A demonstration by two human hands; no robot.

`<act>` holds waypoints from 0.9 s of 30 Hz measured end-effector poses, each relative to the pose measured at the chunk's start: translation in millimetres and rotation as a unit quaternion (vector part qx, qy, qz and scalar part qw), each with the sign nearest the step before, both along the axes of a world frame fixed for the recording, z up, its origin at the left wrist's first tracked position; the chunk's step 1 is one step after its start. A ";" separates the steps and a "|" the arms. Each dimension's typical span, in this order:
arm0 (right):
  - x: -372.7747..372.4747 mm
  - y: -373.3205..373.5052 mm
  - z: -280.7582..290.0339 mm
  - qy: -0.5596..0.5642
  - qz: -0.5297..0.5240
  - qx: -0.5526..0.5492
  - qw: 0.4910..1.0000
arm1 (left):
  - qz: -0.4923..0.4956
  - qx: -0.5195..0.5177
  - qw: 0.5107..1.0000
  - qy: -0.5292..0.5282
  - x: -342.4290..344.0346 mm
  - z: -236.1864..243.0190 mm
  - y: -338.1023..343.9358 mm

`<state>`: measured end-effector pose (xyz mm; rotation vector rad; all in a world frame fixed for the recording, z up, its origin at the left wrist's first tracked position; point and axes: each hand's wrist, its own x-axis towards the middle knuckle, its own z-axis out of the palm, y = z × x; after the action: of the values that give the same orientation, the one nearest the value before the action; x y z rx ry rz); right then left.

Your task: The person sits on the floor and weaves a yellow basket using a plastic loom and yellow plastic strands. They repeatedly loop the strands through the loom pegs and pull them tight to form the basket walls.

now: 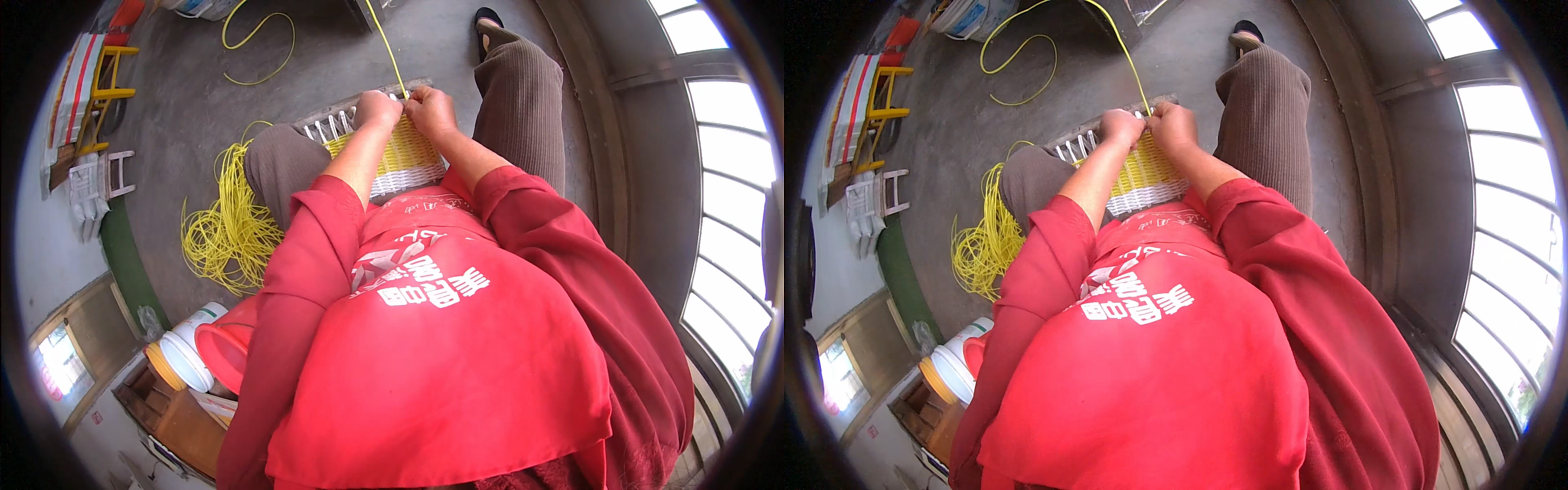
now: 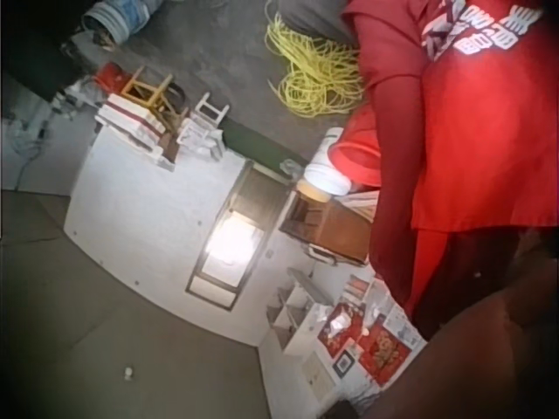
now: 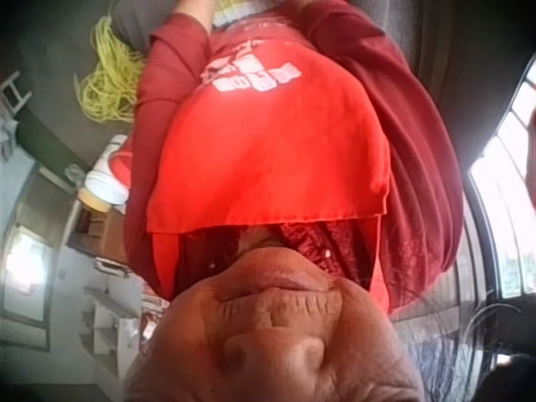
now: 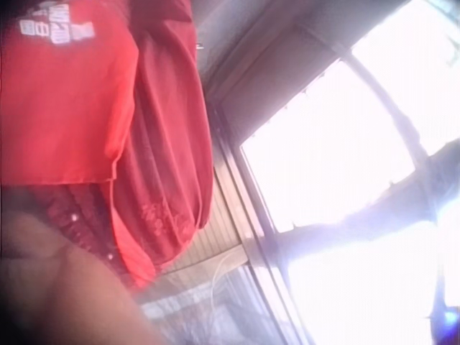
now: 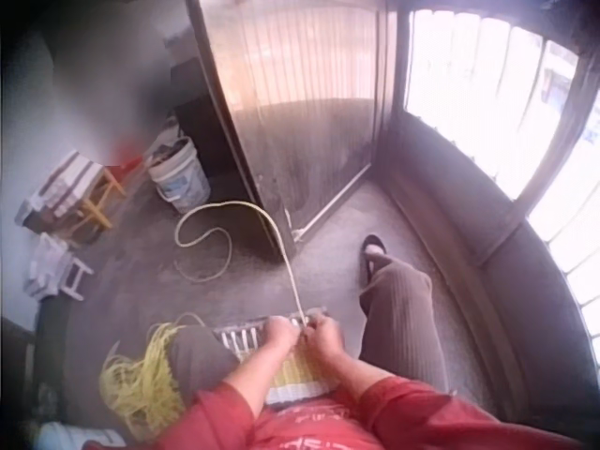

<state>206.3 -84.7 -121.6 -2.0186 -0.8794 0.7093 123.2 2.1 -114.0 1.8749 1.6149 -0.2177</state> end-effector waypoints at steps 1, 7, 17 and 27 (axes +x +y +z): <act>-2.5 -0.4 2.2 0.005 0.002 0.003 1.000 | 0.000 0.024 1.000 0.003 -3.2 -10.4 0.4; -2.7 -0.4 2.8 -0.025 0.008 -0.009 1.000 | 0.226 -0.210 0.928 -0.208 -12.2 -6.3 1.9; -4.6 0.0 12.0 -0.092 0.090 -0.088 0.988 | 0.247 -0.340 0.841 -0.341 -33.0 3.6 4.0; 7.3 14.3 8.8 -0.093 0.204 -0.172 0.959 | 0.203 -0.394 0.804 -0.396 -45.6 0.2 -2.0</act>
<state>213.6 -70.4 -112.7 -2.2607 -1.3889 0.9627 77.6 0.0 -113.8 0.7617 1.0271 0.0844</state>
